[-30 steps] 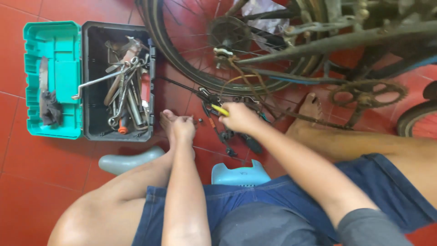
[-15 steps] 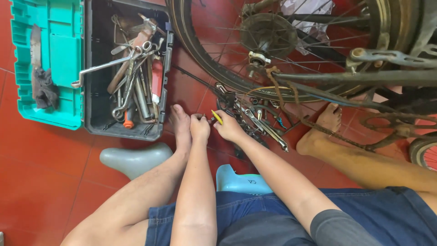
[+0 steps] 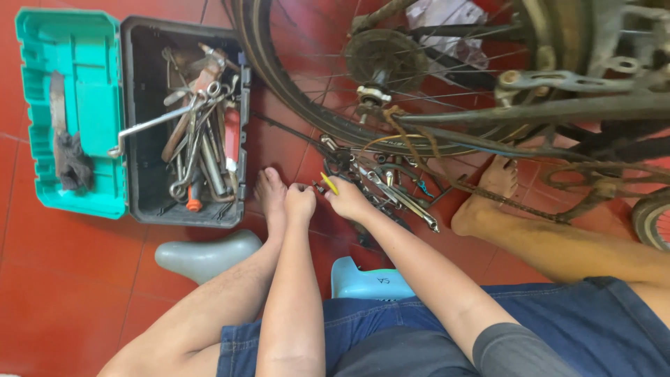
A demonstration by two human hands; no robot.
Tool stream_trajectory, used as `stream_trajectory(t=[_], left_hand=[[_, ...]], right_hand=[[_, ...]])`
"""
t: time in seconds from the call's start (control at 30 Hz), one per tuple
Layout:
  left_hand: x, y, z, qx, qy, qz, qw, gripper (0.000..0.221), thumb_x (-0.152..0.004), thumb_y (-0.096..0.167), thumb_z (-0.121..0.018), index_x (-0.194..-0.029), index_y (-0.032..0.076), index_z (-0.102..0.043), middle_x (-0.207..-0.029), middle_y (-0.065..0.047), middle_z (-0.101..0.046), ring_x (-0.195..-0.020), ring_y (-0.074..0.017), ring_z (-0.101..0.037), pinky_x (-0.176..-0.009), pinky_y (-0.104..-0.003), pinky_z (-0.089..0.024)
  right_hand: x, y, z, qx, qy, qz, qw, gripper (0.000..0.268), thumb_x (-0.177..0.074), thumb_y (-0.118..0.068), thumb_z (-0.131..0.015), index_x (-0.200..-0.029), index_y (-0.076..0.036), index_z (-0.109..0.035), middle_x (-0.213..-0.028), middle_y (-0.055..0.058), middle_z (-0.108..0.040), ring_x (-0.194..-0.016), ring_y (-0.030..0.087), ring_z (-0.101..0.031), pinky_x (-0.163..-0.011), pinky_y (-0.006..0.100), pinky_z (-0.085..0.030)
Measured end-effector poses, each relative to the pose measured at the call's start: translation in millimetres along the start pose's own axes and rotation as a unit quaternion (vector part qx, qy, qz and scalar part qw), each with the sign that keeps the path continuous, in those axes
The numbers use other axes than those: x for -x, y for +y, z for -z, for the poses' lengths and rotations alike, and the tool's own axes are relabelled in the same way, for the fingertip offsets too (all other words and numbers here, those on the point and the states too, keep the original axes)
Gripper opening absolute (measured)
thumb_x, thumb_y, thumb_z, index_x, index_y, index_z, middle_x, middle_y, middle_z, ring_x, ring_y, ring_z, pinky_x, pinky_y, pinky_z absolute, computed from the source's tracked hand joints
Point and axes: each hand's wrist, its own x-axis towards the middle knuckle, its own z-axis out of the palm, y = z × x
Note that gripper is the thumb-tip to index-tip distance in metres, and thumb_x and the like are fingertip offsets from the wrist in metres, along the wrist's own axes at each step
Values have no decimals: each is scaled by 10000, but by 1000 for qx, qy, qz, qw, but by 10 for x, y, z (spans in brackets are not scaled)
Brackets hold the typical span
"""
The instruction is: Cleaning a bicycle fender using a brush and a small scraping tool.
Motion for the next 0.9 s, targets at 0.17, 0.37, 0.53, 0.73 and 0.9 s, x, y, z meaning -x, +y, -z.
stream_trajectory(t=[0.17,0.37,0.53,0.73,0.9], left_hand=[[305,952,381,86,126,-155,976,205,-897,284,-704,-1032,146,-774,-910,-88,-768,-981,-302,-704,-907,-388,-501],[1509,2304,701,221,136,-377,889,105,-939,186,-714,-1022,127,-737,-819,-82,-724,-805,-178,-671,-771,-330,-525],[2558,3219,795,228,115,-520,815,77,-945,136,-711,-1003,90,-732,-881,-110,-719,-870,-262,-705,-810,-367,-540],[2892,4191,1234,-9,220,-770,599,272,-811,111,-835,-1044,80,-698,-951,-80,-561,-949,-330,-616,-850,-454,-459],[2565,4535,1755,-209,244,-584,746,514,-814,280,-874,-1265,126,-681,-1243,-157,-569,-1152,-466,-561,-914,-637,-496]], right_hand=[[464,-306,582,37,-21,53,998,420,-993,-269,-563,-1356,-72,-635,-1237,245,-710,-1253,433,-621,-1063,525,-498],[1659,-819,1828,144,-3,114,983,352,-946,-288,-573,-1160,-40,-703,-1094,281,-728,-1135,472,-664,-958,553,-532],[2948,-1059,2800,215,65,105,969,326,-919,-351,-607,-1087,-107,-742,-986,194,-765,-1029,418,-724,-875,512,-572],[3700,-1048,3539,192,283,110,933,357,-917,-309,-675,-1140,-35,-725,-994,264,-744,-1051,487,-682,-878,582,-548],[3291,-1101,3706,178,356,201,895,465,-849,-272,-800,-1234,-32,-701,-1111,255,-702,-1106,476,-663,-955,542,-522]])
